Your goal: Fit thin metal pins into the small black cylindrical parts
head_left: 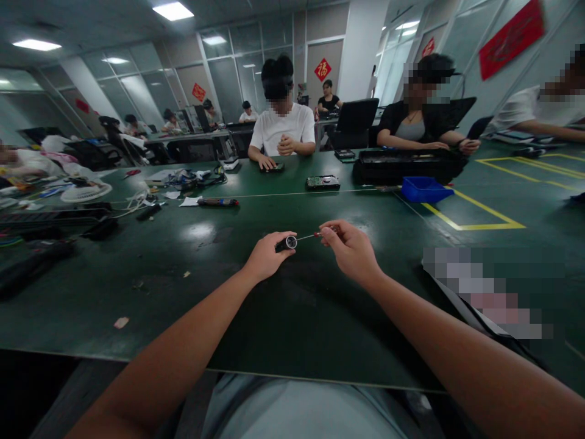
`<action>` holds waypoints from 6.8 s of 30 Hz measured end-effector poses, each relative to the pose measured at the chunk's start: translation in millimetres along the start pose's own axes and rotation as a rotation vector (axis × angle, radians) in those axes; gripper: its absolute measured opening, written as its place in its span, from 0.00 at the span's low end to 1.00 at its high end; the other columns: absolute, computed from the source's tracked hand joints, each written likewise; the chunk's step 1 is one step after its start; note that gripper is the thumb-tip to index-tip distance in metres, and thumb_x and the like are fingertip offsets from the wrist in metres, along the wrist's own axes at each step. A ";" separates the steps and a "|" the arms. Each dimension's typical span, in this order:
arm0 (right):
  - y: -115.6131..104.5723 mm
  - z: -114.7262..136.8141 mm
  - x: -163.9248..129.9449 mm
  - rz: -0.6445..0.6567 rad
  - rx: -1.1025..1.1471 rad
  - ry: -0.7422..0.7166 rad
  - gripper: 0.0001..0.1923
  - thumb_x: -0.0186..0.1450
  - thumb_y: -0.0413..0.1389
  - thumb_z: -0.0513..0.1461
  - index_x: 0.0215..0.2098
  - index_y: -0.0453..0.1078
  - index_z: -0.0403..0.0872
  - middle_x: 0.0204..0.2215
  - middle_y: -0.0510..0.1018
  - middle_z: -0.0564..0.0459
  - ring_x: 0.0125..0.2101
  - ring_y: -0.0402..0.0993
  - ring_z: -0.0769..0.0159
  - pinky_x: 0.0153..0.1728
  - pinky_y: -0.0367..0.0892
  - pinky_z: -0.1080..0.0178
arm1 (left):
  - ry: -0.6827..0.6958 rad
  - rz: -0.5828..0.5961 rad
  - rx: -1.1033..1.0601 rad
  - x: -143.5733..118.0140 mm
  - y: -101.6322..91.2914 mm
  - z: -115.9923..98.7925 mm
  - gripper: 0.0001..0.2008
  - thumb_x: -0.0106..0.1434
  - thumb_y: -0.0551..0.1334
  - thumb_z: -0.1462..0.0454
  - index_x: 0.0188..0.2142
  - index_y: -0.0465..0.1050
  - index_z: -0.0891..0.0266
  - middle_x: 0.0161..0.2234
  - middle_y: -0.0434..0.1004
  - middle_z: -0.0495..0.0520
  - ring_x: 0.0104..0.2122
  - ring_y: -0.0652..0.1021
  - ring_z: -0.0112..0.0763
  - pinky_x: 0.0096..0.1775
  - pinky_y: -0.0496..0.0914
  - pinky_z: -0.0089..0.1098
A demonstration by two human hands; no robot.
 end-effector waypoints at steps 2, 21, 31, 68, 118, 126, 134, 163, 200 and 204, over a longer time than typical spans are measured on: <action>0.2 0.3 -0.3 0.006 0.028 0.001 0.13 0.68 0.53 0.46 0.40 0.73 0.47 0.30 0.79 0.51 0.31 0.76 0.63 0.33 0.68 0.60 | -0.003 0.000 0.004 0.1 0.1 0.9 0.20 0.60 0.68 0.68 0.52 0.74 0.56 0.48 0.78 0.54 0.49 0.76 0.40 0.53 0.67 0.42; -7.9 9.2 -1.1 -0.061 -0.211 -0.001 0.22 0.65 0.55 0.54 0.22 0.68 0.49 0.17 0.70 0.56 0.19 0.64 0.68 0.23 0.57 0.62 | 0.018 0.020 0.004 -2.0 1.1 0.3 0.21 0.61 0.67 0.65 0.54 0.73 0.55 0.50 0.77 0.53 0.50 0.75 0.39 0.54 0.66 0.42; -2.3 15.8 -2.4 0.002 -0.202 -0.089 0.14 0.64 0.59 0.50 0.31 0.74 0.49 0.25 0.79 0.52 0.25 0.72 0.65 0.27 0.63 0.61 | 0.030 0.027 0.007 -1.9 1.9 -0.2 0.22 0.60 0.68 0.66 0.54 0.73 0.55 0.50 0.77 0.53 0.50 0.75 0.39 0.54 0.67 0.41; 4.1 20.7 -4.7 0.109 -0.200 -0.118 0.17 0.72 0.45 0.47 0.45 0.72 0.49 0.28 0.78 0.52 0.26 0.73 0.63 0.29 0.63 0.61 | 0.031 0.030 0.005 -2.2 2.9 0.7 0.21 0.61 0.67 0.66 0.54 0.73 0.54 0.50 0.77 0.54 0.50 0.75 0.39 0.55 0.66 0.43; 5.4 3.3 -0.2 0.016 0.107 0.013 0.11 0.68 0.53 0.46 0.40 0.70 0.47 0.31 0.78 0.50 0.32 0.75 0.62 0.35 0.68 0.58 | 0.028 0.039 -0.006 -1.6 4.5 3.3 0.22 0.61 0.68 0.65 0.55 0.73 0.55 0.51 0.78 0.52 0.51 0.76 0.38 0.55 0.66 0.39; 14.0 -25.0 3.6 -0.072 0.580 0.234 0.14 0.64 0.58 0.50 0.35 0.72 0.47 0.29 0.76 0.53 0.31 0.74 0.65 0.39 0.72 0.57 | 0.082 -0.005 0.010 0.8 -2.6 -3.9 0.22 0.62 0.67 0.65 0.56 0.72 0.54 0.51 0.78 0.52 0.51 0.76 0.38 0.55 0.66 0.41; 13.9 -44.8 7.8 -0.095 0.609 0.384 0.17 0.60 0.60 0.53 0.30 0.69 0.47 0.25 0.73 0.55 0.25 0.69 0.69 0.31 0.71 0.61 | 0.128 0.111 0.107 3.0 2.1 -8.4 0.20 0.64 0.65 0.66 0.55 0.73 0.54 0.51 0.78 0.54 0.50 0.75 0.38 0.54 0.66 0.43; 6.0 6.6 -3.8 0.008 0.024 -0.068 0.12 0.71 0.50 0.47 0.41 0.69 0.48 0.33 0.81 0.49 0.36 0.80 0.59 0.37 0.71 0.57 | 0.109 0.131 0.119 1.1 8.0 -5.9 0.23 0.63 0.66 0.64 0.57 0.71 0.54 0.49 0.78 0.54 0.48 0.75 0.39 0.52 0.66 0.42; 5.6 21.5 -4.0 0.051 -0.208 -0.157 0.09 0.70 0.47 0.42 0.38 0.67 0.49 0.29 0.79 0.50 0.30 0.76 0.61 0.33 0.64 0.60 | 0.168 0.176 0.144 -0.4 12.4 -7.0 0.21 0.63 0.65 0.64 0.57 0.72 0.55 0.47 0.79 0.54 0.47 0.76 0.39 0.53 0.66 0.43; 5.1 21.1 -3.3 0.037 -0.237 -0.151 0.10 0.71 0.46 0.43 0.38 0.67 0.48 0.28 0.79 0.50 0.29 0.76 0.60 0.32 0.63 0.60 | 0.182 0.180 0.135 -0.1 13.4 -8.0 0.22 0.63 0.66 0.65 0.56 0.72 0.56 0.46 0.79 0.54 0.46 0.76 0.38 0.53 0.66 0.42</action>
Point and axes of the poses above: each hand's wrist, its own x-axis towards the middle knuckle, its own y-axis out of the palm, z = x × y, the point moved 7 cm from there along x, towards the middle knuckle
